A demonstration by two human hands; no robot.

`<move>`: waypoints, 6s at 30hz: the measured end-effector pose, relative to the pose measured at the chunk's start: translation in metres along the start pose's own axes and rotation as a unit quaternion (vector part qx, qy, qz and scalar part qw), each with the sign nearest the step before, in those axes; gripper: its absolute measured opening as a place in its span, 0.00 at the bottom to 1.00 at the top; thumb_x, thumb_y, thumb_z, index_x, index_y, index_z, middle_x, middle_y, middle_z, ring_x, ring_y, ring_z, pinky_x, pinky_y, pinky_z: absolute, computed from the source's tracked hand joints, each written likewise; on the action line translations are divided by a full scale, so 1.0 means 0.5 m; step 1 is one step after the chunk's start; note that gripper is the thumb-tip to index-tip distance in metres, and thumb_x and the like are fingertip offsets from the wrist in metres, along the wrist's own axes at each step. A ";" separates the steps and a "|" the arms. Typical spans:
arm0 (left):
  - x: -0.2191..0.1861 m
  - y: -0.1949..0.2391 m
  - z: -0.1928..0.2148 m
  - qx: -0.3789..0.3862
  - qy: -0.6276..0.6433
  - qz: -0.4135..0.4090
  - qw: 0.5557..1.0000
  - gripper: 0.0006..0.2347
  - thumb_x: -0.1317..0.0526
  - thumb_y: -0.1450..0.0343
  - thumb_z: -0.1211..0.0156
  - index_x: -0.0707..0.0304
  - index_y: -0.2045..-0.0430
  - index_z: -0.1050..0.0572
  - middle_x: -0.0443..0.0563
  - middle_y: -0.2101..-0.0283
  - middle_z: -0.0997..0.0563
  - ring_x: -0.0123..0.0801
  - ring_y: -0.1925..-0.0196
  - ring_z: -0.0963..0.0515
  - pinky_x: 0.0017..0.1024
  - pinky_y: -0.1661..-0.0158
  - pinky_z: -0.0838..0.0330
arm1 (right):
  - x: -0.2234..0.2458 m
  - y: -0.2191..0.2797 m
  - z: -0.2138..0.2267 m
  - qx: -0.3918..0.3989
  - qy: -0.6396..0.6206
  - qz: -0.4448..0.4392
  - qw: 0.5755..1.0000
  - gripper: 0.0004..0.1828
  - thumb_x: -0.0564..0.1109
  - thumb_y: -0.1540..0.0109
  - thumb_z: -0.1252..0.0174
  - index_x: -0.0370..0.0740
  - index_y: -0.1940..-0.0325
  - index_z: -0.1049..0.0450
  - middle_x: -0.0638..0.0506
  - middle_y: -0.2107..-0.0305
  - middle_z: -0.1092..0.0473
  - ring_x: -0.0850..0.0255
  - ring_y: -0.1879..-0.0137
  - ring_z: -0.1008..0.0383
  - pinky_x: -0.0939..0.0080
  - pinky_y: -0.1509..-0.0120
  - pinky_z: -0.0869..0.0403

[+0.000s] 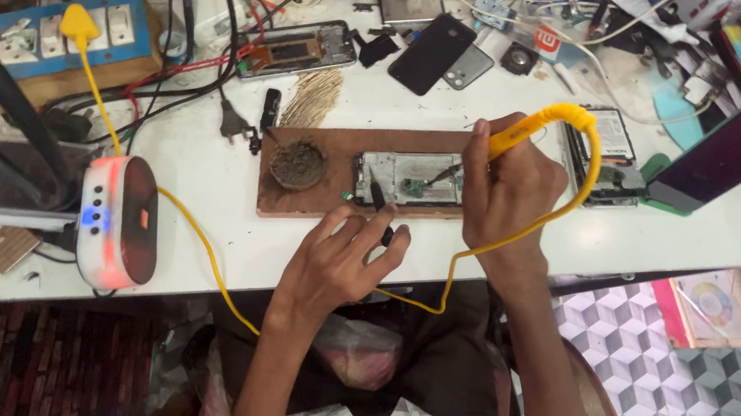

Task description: The person uses a soldering iron and tweezers to work on a small circuit board placed on a wooden board. They repeatedly apply heat to specific points on the board while manipulating components with tweezers.

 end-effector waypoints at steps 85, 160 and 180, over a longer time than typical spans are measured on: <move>-0.039 -0.316 0.090 -0.134 0.211 0.251 0.935 0.09 0.59 0.23 0.36 0.62 0.55 0.19 0.50 0.59 0.14 0.33 0.58 0.23 0.37 0.47 0.45 | -0.163 0.202 0.126 -0.116 0.056 -0.126 0.984 0.21 0.33 0.32 0.37 0.35 0.37 0.34 0.51 0.65 0.36 0.65 0.59 0.33 0.65 0.52 0.32; -0.276 -0.664 -0.425 -0.016 -0.341 -0.377 0.861 0.19 0.56 0.29 0.47 0.37 0.41 0.33 0.35 0.41 0.47 0.26 0.36 0.49 0.37 0.39 0.55 | -0.301 0.237 -0.006 0.141 0.080 0.145 0.976 0.22 0.50 0.32 0.44 0.44 0.34 0.30 0.49 0.34 0.37 0.47 0.34 0.35 0.43 0.30 0.36; -0.223 -0.133 0.081 -0.551 -0.018 0.179 0.815 0.09 0.55 0.34 0.43 0.49 0.64 0.31 0.51 0.54 0.38 0.42 0.59 0.30 0.36 0.62 0.36 | -0.222 0.177 0.016 -0.139 -0.056 -0.028 0.988 0.12 0.39 0.34 0.35 0.31 0.49 0.28 0.44 0.60 0.26 0.58 0.59 0.19 0.61 0.56 0.22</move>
Point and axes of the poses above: each hand's wrist, its own y-axis away from the middle knuckle, its own z-axis out of the back of the hand, x = y × z, the point moved 2 cm from there along -y, towards the middle knuckle
